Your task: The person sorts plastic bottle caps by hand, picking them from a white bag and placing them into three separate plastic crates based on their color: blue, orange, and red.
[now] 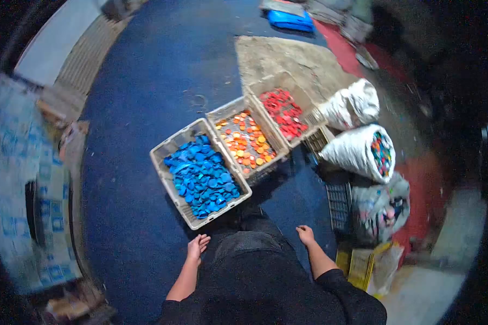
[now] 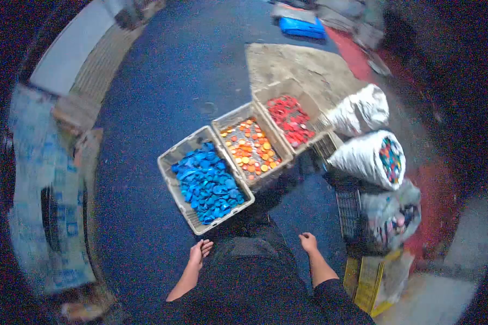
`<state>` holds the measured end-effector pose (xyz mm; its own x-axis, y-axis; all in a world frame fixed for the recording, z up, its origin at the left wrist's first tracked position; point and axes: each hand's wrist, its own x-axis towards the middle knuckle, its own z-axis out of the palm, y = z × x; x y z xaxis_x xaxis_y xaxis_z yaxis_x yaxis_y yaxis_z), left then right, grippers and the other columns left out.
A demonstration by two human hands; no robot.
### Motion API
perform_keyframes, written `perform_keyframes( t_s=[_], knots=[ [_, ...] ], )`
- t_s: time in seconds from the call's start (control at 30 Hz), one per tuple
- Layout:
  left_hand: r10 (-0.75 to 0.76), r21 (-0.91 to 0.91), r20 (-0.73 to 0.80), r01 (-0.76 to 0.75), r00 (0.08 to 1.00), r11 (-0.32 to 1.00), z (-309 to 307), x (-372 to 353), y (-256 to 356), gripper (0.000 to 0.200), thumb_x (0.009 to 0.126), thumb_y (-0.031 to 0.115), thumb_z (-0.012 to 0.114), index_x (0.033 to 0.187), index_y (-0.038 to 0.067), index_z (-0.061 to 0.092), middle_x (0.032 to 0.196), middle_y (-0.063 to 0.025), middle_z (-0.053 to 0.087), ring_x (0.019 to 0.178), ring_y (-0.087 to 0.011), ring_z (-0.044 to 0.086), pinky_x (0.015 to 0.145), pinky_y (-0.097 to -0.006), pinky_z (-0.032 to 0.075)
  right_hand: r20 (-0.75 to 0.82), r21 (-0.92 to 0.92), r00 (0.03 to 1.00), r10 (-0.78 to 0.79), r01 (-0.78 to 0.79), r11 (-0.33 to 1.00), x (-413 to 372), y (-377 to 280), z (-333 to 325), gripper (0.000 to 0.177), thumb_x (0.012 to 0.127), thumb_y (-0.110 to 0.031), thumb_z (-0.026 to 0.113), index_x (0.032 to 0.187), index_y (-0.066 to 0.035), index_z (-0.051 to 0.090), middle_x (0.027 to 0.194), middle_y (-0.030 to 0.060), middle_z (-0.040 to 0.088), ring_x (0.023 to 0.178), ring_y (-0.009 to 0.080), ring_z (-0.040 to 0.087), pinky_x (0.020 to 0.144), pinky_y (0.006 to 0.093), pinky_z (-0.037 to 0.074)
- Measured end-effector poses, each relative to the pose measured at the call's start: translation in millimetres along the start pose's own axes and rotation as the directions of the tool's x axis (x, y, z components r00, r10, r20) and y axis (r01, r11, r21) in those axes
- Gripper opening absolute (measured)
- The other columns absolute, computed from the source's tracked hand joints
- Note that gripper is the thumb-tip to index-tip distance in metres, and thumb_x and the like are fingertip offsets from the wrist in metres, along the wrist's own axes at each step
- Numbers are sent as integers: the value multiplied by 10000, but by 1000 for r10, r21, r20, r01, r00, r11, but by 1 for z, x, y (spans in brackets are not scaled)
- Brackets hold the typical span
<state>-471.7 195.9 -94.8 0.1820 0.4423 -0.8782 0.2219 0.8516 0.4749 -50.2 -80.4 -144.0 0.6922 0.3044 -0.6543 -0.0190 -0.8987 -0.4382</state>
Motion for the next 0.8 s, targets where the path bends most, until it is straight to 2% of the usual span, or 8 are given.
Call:
perform_keyframes(
  t_s=[0.07,0.23,0.27,0.3,0.37,0.57,0.63,0.8],
  knots=[
    [27,216,119,-52,993,975,16,18,13,479,1007,369,473,1260,-9,626,1130,-99,722,1110,-192,625,1006,-312,406,6,98,985,172,-172,980,-19,92,18,364,842,-296,716,1098,-37,715,1067,162,721,1018,250,669,915,355,498],
    [175,573,485,-462,857,677,109,41,78,399,1013,285,495,1153,-31,694,961,-97,756,942,-147,663,918,-272,462,84,-19,978,189,-188,982,-119,199,64,371,903,-340,619,1083,-31,717,1027,150,722,985,292,669,892,419,503],
    [127,542,519,-440,845,716,129,55,80,386,1010,277,508,1136,-32,703,937,-94,758,924,-146,670,923,-281,467,112,-37,976,186,-183,982,-135,213,74,385,917,-350,596,1086,-24,713,1029,153,719,983,299,668,893,432,501],
    [120,560,560,-482,820,674,152,59,87,384,1011,274,508,1136,-32,702,937,-95,758,923,-148,673,926,-282,468,205,372,938,281,-340,863,-144,230,91,397,928,-364,577,1090,-28,713,1032,152,717,978,307,666,899,439,497],
    [104,579,638,-564,763,589,203,66,99,379,1012,268,507,1137,-33,700,938,-97,758,920,-153,677,932,-283,469,435,862,857,276,-485,148,-144,262,123,422,950,-392,540,1096,-36,713,1038,152,711,968,322,662,910,455,490],
    [36,602,726,-660,687,448,333,89,101,386,1011,304,527,1086,-22,720,952,-86,746,903,-143,661,869,-283,487,219,596,909,354,-412,689,-96,269,76,359,941,-340,585,1091,-41,716,1005,127,704,917,278,663,849,432,507],
    [46,646,718,-689,695,330,358,114,86,363,1002,309,554,1069,1,733,913,-62,737,874,-131,645,848,-272,482,165,570,917,364,-390,723,-65,279,39,339,938,-323,600,1089,-42,716,994,119,702,901,263,663,828,424,513],
    [-28,793,562,-529,827,301,382,166,51,315,976,281,594,1068,15,735,842,-11,697,838,-120,613,801,-267,479,25,610,897,441,-363,705,0,292,-71,291,931,-280,637,1085,-47,718,966,98,696,859,225,663,777,404,527]
  ],
)
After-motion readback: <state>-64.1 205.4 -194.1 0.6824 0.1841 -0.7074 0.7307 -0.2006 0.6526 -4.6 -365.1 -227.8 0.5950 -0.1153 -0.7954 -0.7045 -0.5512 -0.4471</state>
